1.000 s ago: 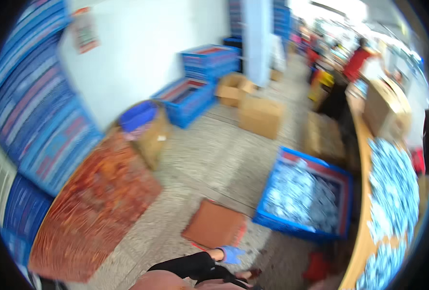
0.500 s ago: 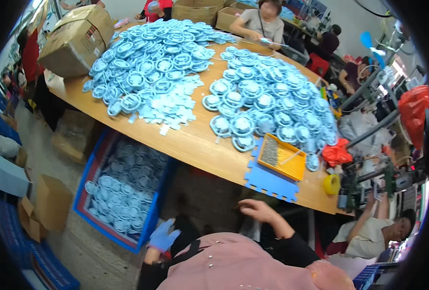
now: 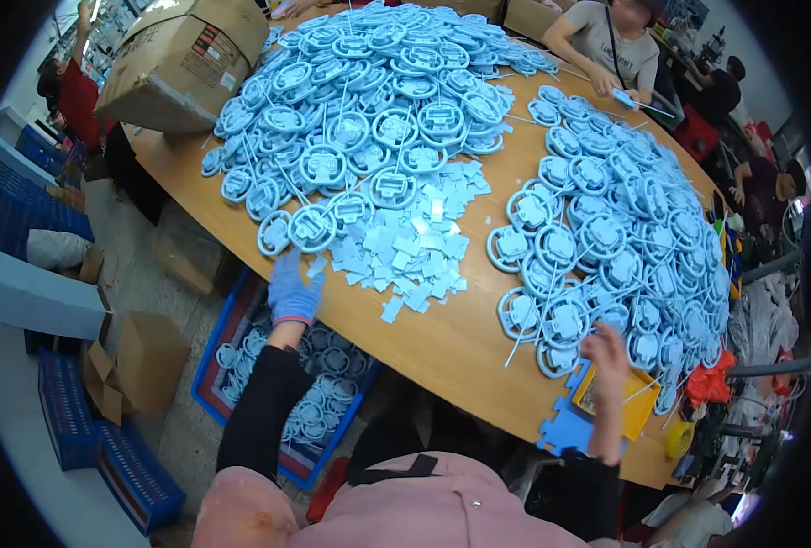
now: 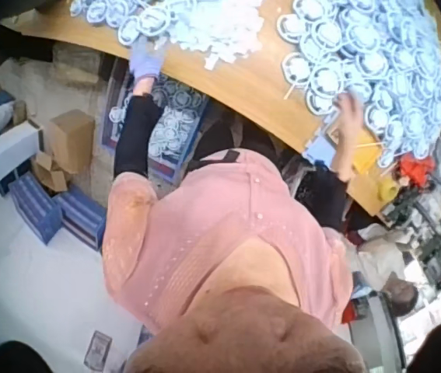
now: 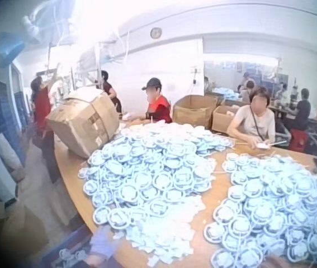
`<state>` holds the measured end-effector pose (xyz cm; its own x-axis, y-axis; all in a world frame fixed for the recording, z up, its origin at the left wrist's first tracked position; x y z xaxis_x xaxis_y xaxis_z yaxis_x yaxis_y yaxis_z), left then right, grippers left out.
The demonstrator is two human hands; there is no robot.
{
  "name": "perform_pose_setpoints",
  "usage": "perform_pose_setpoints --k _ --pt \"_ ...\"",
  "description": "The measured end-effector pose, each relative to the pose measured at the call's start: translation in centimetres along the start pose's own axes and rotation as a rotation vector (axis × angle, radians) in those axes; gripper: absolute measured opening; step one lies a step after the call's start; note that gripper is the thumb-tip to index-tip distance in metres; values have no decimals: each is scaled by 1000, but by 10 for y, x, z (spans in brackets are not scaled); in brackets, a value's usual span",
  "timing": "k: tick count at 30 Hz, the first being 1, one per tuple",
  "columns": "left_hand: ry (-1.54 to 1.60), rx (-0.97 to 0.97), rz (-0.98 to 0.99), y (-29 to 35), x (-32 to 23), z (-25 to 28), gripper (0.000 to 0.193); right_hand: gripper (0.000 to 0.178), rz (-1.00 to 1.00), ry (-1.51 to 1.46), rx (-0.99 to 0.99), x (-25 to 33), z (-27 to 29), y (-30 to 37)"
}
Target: Assembling small blue plastic circular components at a factory workbench.
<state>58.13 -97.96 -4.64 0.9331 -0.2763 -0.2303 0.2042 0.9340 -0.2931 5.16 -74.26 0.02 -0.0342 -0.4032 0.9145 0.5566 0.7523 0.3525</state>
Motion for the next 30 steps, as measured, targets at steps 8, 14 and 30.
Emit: perform_pose_setpoints --k 8,14,30 --pt "216 180 381 -89 63 -48 85 27 427 646 313 33 -273 -100" --pt "361 253 381 -120 76 -57 91 29 625 977 184 40 -346 -124" --pt "1953 71 760 -98 -46 -49 51 20 338 233 324 124 -355 -84"
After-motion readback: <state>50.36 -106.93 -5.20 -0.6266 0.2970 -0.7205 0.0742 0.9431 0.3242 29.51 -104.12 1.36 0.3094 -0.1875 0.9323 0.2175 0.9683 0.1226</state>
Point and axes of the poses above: each hand's wrist, its own y-axis away from the middle knuckle, its own z-axis out of the back of the hand, x = y × z, the point moved 7 cm from there along -y, towards the middle knuckle, and after that the axes turned 14 degrees about -z, right-handed, at the moved point
